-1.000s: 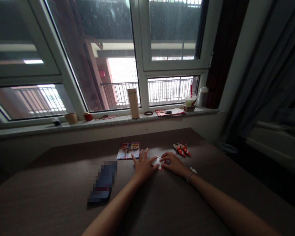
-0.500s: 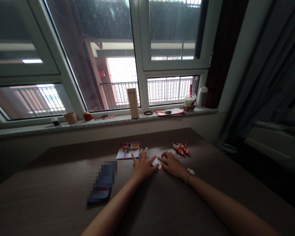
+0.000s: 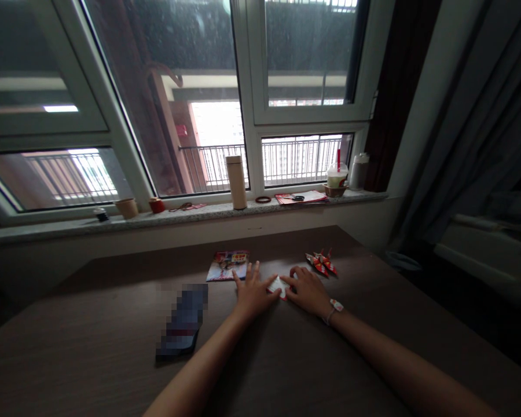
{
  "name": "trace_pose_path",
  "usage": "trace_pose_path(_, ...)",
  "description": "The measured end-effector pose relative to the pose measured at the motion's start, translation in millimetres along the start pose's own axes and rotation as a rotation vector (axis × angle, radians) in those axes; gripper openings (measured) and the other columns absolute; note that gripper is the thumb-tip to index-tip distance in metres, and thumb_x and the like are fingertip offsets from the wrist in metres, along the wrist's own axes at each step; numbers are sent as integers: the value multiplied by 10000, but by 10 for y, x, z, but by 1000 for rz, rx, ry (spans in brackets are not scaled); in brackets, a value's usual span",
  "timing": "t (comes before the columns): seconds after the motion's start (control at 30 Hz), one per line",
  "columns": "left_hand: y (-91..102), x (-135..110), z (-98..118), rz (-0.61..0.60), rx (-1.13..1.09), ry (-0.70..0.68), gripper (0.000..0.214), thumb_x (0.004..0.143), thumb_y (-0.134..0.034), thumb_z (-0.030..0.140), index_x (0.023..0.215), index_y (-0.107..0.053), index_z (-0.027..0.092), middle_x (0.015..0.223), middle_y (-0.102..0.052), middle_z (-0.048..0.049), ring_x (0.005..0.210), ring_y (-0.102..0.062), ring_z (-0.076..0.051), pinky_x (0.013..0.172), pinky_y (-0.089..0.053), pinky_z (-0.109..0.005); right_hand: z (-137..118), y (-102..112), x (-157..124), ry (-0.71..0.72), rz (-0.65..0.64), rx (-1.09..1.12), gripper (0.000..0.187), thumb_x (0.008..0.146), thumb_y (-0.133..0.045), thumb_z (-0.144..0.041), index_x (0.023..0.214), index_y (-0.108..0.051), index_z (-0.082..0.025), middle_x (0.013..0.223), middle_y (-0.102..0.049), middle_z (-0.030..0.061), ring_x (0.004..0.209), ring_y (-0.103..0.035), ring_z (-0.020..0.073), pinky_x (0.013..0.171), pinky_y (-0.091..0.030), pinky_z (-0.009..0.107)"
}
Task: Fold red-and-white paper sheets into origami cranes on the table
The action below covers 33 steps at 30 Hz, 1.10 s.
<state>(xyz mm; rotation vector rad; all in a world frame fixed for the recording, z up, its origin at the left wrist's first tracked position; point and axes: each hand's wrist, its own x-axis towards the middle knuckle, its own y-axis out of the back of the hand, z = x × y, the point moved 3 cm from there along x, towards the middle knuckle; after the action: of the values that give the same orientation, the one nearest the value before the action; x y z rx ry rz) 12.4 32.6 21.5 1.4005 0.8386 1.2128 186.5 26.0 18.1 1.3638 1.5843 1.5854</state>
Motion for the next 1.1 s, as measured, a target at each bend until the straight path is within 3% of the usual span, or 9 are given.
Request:
trace_pose_path(0.57,12,-10,6,-32,9,7,533,843,-451,707,1341,-503,525,1605,-284,-19,1466,-161,-419,1051,58,-777,9,8,-17,-3,16,-12,464,902,-510,-324,1360,-531,-398,1275,-558,64,1165,-480,271,989,-321,404)
trace_pose_path(1.1,28,-5,13,6,35,-10,542,832,-452,717,1324,-536,507,1590,-321,-21,1476,-146,-404,1062,101,-753,91,74,-19,18,37,36,342,911,-561,-446,1201,-673,-306,1117,-565,75,1075,-514,238,926,-392,357)
